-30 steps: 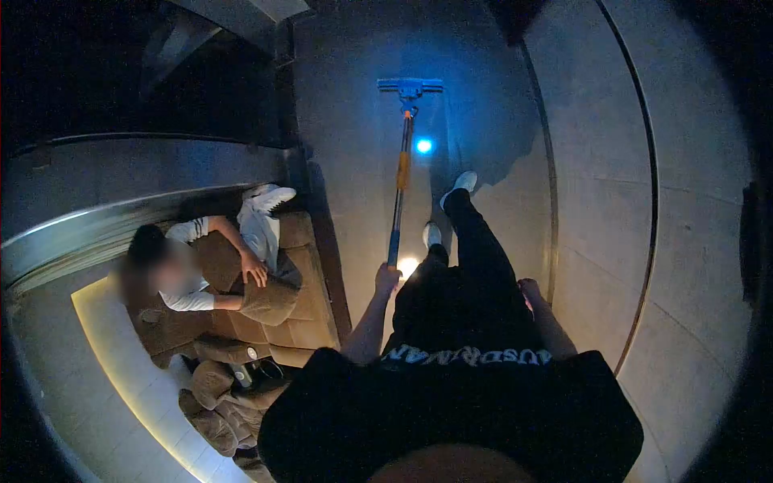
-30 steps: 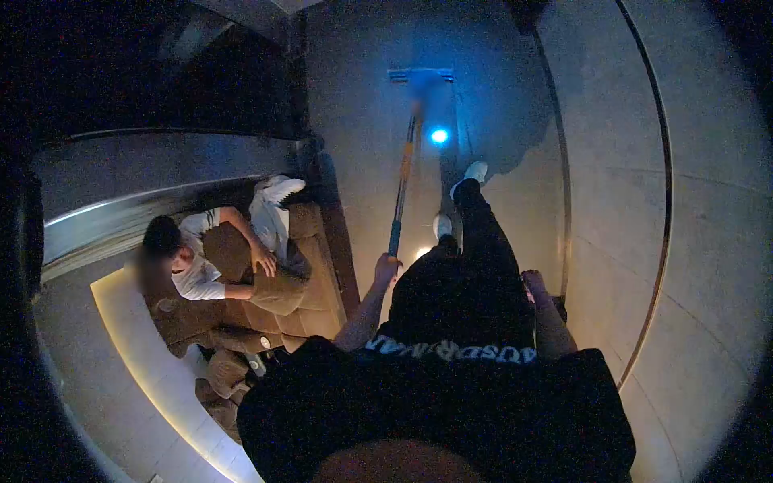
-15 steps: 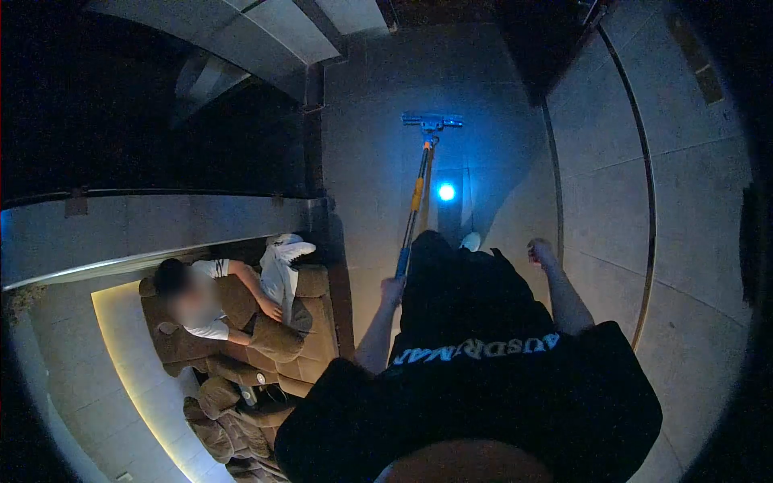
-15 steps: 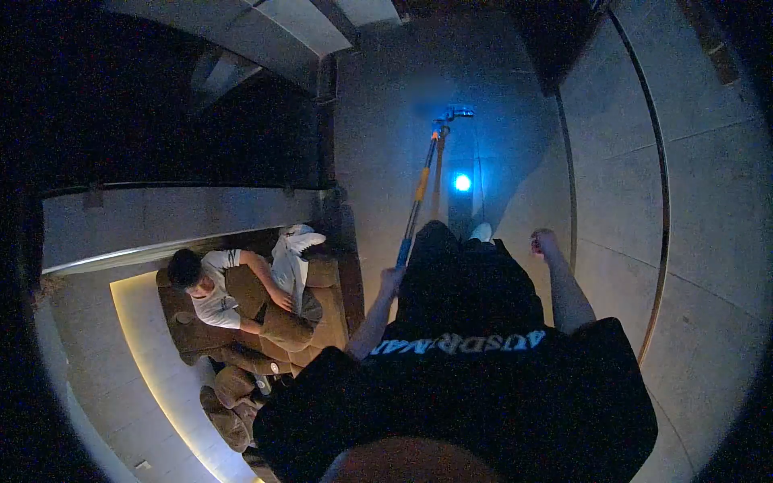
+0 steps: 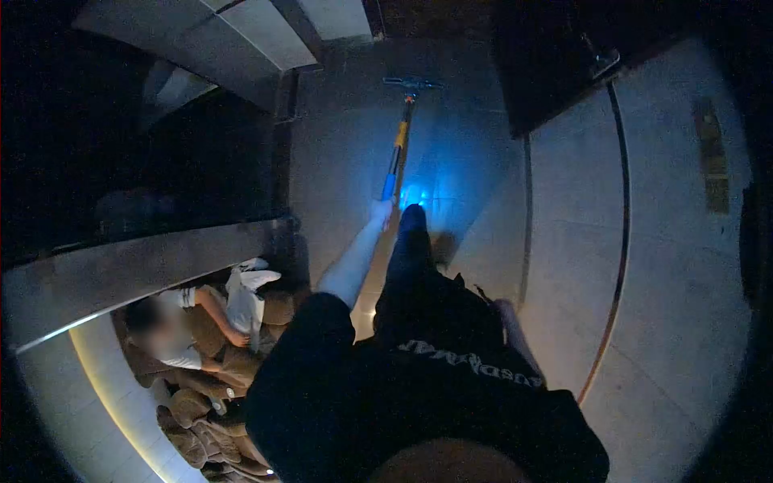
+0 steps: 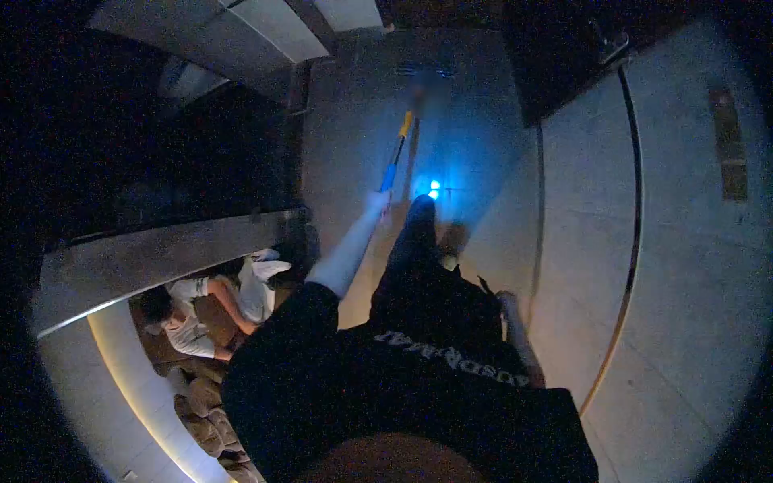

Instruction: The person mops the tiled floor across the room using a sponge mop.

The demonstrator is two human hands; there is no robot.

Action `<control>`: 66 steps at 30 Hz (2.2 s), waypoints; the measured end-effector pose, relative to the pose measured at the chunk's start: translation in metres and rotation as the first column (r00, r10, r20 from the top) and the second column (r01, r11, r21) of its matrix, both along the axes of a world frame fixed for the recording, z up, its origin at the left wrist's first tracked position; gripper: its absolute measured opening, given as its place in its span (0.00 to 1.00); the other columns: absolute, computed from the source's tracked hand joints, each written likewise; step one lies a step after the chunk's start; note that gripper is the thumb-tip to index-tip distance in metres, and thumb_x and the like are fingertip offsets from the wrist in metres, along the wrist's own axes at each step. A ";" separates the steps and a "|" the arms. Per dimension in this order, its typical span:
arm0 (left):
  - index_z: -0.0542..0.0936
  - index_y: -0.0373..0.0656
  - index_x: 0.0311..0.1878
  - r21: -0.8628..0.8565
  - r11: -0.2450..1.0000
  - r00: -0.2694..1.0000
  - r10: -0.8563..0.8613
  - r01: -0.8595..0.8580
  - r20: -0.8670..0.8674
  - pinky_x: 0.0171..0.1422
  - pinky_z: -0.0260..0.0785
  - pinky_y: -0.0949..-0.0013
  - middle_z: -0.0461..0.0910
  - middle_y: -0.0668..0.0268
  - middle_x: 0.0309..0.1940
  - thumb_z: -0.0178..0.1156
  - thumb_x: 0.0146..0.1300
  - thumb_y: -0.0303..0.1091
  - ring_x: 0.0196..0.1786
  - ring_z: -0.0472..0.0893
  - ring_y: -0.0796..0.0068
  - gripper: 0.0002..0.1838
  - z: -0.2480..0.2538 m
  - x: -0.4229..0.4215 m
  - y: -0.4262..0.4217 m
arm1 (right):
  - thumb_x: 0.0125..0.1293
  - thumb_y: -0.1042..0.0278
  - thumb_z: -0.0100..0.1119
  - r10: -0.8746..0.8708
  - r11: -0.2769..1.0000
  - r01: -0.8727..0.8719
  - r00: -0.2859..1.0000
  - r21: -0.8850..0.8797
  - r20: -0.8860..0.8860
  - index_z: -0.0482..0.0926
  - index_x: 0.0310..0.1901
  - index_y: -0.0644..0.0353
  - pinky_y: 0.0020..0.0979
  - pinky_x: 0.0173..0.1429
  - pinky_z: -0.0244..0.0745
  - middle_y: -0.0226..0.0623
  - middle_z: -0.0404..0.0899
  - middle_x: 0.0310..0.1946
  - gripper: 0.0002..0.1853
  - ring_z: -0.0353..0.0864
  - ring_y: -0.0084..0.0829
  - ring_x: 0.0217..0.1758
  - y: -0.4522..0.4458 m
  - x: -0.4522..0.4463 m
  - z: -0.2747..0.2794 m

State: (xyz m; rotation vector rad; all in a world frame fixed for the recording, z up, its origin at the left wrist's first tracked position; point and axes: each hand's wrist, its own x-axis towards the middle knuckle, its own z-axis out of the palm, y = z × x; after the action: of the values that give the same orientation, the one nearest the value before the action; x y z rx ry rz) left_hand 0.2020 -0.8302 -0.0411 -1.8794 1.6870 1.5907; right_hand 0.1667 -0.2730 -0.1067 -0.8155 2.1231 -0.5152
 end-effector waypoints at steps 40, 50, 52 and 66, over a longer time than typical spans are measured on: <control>0.60 0.36 0.47 0.446 0.888 0.990 -0.056 0.109 -0.132 0.17 0.70 0.71 0.69 0.63 0.19 0.50 0.49 0.25 0.16 0.74 0.74 0.20 0.074 -0.175 0.199 | 0.56 0.43 0.48 -0.492 0.837 0.313 0.788 0.448 0.369 0.70 0.42 0.56 0.38 0.31 0.71 0.36 0.73 0.28 0.23 0.72 0.34 0.23 -0.400 -0.367 -0.032; 0.64 0.36 0.41 0.381 0.924 0.998 -0.042 0.018 0.054 0.19 0.68 0.67 0.73 0.56 0.22 0.54 0.49 0.29 0.19 0.76 0.67 0.16 0.182 -0.079 0.311 | 0.57 0.52 0.48 -0.247 0.896 0.065 0.895 0.439 0.372 0.70 0.37 0.54 0.44 0.27 0.74 0.37 0.74 0.27 0.14 0.77 0.35 0.28 -0.305 -0.225 -0.074; 0.65 0.37 0.39 0.299 0.952 0.992 -0.100 0.072 0.080 0.24 0.69 0.64 0.74 0.54 0.24 0.55 0.49 0.31 0.23 0.77 0.63 0.15 0.184 -0.040 0.343 | 0.57 0.53 0.50 -0.253 0.853 0.014 0.885 0.522 0.390 0.70 0.37 0.53 0.44 0.26 0.74 0.37 0.74 0.26 0.13 0.77 0.34 0.27 -0.276 -0.187 -0.068; 0.75 0.31 0.28 0.055 0.960 0.949 -0.280 0.275 0.146 0.41 0.70 0.55 0.74 0.50 0.26 0.51 0.46 0.27 0.33 0.75 0.47 0.09 0.253 0.178 0.533 | 0.57 0.62 0.43 0.055 0.680 -0.493 0.772 0.542 0.633 0.69 0.31 0.66 0.43 0.23 0.74 0.44 0.73 0.19 0.13 0.77 0.41 0.20 -0.117 0.036 -0.017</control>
State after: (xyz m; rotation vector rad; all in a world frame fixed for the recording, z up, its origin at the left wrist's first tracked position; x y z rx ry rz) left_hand 0.3797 -0.2972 0.2122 -1.6154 1.7542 1.3235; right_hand 0.2026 -0.3899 -0.1233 -0.4512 1.3850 0.2141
